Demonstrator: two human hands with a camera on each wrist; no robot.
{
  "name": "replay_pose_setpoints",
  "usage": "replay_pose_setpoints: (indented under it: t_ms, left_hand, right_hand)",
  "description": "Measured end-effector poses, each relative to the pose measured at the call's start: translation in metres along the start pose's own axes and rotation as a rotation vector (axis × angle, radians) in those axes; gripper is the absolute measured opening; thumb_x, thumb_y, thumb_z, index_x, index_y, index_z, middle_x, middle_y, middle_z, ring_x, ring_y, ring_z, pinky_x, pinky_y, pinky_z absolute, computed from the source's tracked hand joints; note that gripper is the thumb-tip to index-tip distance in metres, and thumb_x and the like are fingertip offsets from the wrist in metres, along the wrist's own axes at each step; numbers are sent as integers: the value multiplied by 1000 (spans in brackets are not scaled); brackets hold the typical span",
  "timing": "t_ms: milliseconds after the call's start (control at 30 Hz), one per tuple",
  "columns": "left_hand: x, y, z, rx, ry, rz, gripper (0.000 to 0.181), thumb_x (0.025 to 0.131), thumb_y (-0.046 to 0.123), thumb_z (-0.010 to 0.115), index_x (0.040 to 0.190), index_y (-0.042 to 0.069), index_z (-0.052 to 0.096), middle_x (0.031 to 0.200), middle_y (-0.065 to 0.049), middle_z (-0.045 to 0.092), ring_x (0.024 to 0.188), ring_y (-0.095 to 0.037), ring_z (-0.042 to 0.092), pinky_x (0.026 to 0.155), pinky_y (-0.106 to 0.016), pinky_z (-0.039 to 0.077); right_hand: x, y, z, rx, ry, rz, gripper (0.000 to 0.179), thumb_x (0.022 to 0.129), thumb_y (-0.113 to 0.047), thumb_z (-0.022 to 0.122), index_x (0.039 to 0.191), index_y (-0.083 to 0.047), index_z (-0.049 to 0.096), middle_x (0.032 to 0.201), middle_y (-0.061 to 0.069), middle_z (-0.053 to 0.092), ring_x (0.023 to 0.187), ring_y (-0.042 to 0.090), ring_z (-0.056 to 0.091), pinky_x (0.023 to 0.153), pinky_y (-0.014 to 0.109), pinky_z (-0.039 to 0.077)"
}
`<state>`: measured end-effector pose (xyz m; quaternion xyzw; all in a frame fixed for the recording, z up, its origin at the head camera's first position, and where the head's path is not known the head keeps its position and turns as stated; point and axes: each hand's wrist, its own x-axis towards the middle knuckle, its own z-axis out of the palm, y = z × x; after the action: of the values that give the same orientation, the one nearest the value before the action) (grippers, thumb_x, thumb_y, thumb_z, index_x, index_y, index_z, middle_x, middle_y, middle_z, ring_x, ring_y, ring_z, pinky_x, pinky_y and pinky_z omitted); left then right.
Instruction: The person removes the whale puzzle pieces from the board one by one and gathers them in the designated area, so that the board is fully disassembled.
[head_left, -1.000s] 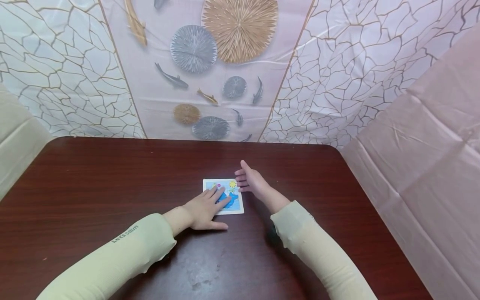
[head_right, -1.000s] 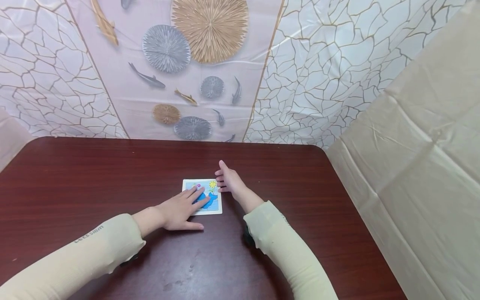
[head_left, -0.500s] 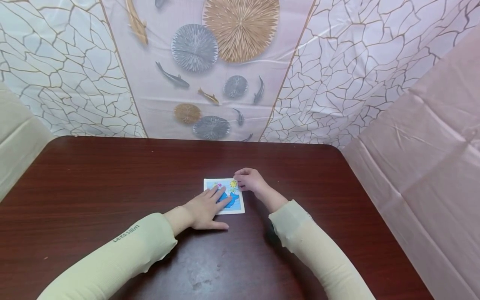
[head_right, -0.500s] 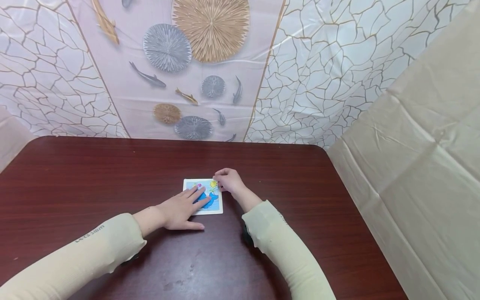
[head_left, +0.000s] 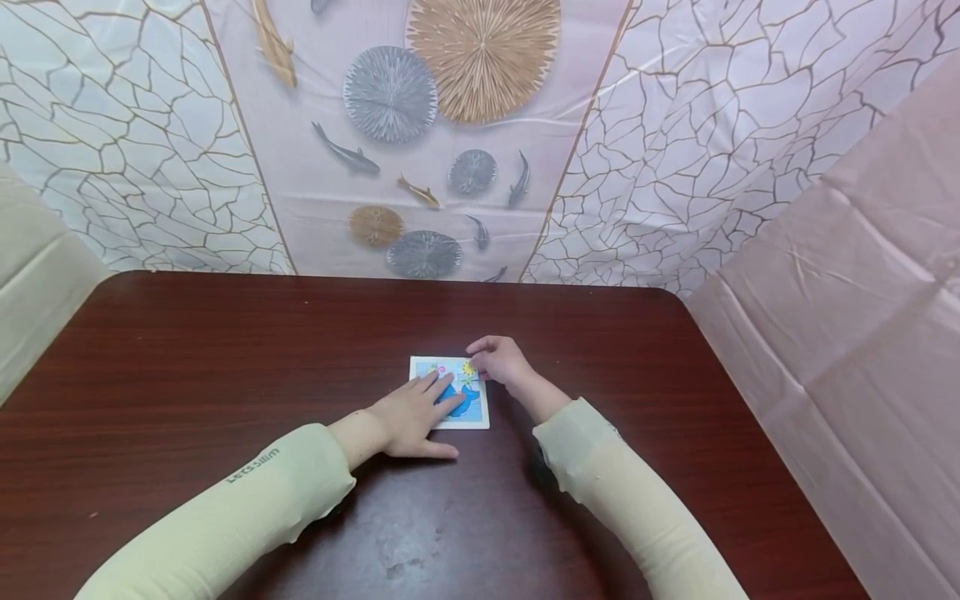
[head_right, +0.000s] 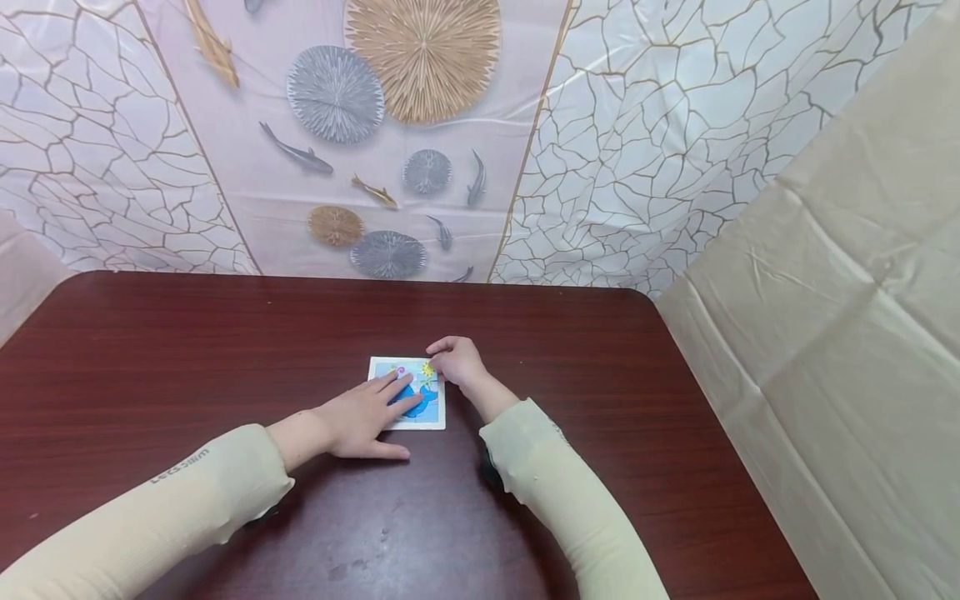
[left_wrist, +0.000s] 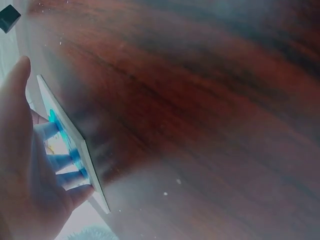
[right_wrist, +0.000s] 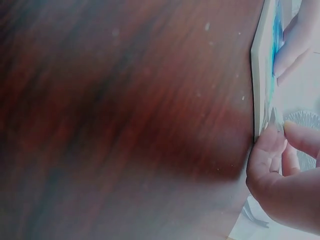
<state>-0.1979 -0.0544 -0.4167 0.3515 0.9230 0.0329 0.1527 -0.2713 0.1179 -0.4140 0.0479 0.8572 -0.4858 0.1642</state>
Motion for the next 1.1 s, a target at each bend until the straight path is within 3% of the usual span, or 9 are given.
replay_pose_setpoints:
  t_ms: [400, 833, 1100]
  left_hand:
    - [2, -2, -3, 32, 20, -16, 81, 85, 68, 46, 147, 20, 30, 155, -17, 19, 142, -32, 23, 114, -46, 25]
    - [5, 0, -3, 59, 9, -23, 82, 83, 70, 46, 147, 21, 33, 155, -16, 21, 142, -31, 25, 114, -45, 27]
    - [4, -3, 3, 106, 6, -14, 85, 82, 73, 42, 149, 23, 25, 157, -14, 14, 144, -30, 18, 115, -44, 23]
  right_hand:
    - [1, 3, -3, -4, -17, 15, 23, 86, -4, 63, 108, 0, 64, 106, 18, 64, 83, 22, 67, 75, 30, 57]
    - [-3, 4, 0, -59, 22, -55, 16, 85, -1, 63, 101, -1, 64, 93, 16, 66, 79, 21, 65, 73, 29, 57]
    - [-5, -6, 4, 24, 15, -11, 19, 85, -2, 63, 103, 1, 63, 91, 15, 63, 70, 18, 62, 66, 26, 57]
